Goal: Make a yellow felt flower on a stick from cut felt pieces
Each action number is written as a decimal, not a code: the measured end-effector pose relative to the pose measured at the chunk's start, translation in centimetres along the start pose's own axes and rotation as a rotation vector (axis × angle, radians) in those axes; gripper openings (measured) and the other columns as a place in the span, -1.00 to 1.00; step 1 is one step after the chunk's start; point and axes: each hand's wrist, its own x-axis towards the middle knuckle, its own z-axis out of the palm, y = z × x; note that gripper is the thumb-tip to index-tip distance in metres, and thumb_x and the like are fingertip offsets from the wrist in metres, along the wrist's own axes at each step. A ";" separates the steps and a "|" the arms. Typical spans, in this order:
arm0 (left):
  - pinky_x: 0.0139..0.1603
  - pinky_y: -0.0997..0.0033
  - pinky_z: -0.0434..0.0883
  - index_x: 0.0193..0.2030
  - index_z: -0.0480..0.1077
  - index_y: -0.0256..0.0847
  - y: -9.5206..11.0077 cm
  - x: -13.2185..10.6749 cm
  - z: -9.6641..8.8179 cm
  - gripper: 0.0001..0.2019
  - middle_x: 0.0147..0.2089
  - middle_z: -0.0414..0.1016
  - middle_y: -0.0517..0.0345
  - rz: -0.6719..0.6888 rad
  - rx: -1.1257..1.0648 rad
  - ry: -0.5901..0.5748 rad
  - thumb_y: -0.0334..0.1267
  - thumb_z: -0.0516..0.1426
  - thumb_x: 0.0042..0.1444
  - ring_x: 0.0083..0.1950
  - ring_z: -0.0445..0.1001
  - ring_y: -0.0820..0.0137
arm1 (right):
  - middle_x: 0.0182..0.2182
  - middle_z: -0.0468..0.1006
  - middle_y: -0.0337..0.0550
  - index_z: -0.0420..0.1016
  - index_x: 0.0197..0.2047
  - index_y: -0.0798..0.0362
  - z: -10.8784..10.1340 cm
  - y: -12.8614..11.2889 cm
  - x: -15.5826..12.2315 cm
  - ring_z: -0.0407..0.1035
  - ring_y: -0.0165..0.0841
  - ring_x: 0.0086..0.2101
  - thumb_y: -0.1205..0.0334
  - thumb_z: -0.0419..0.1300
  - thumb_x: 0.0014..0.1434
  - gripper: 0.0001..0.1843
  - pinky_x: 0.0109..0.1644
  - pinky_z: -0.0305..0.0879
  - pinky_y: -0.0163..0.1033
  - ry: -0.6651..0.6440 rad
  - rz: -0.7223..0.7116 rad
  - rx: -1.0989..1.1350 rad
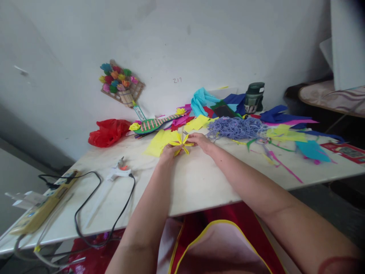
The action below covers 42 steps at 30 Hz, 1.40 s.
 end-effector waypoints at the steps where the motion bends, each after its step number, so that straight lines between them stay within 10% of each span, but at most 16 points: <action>1: -0.46 0.46 0.31 -0.42 0.53 -0.27 0.0 0.0 0.0 -0.57 -0.50 0.52 0.19 0.002 0.003 -0.004 -0.27 0.53 -0.50 -0.49 0.43 0.47 | -0.52 0.63 -0.25 0.57 -0.44 0.08 0.0 0.0 0.0 0.47 -0.43 -0.43 0.43 0.33 -0.05 -0.92 -0.27 0.33 -0.36 -0.004 0.001 0.003; 42: -0.45 0.43 0.32 -0.46 0.57 -0.27 -0.8 0.6 -0.6 -0.62 -0.52 0.50 0.15 0.061 0.044 -0.118 -0.16 0.53 -0.44 -0.51 0.39 0.46 | -0.59 0.58 -0.26 0.49 -0.51 0.07 0.1 0.3 0.3 0.42 -0.41 -0.48 0.46 0.21 -0.02 -0.88 -0.35 0.25 -0.34 0.025 0.028 -0.006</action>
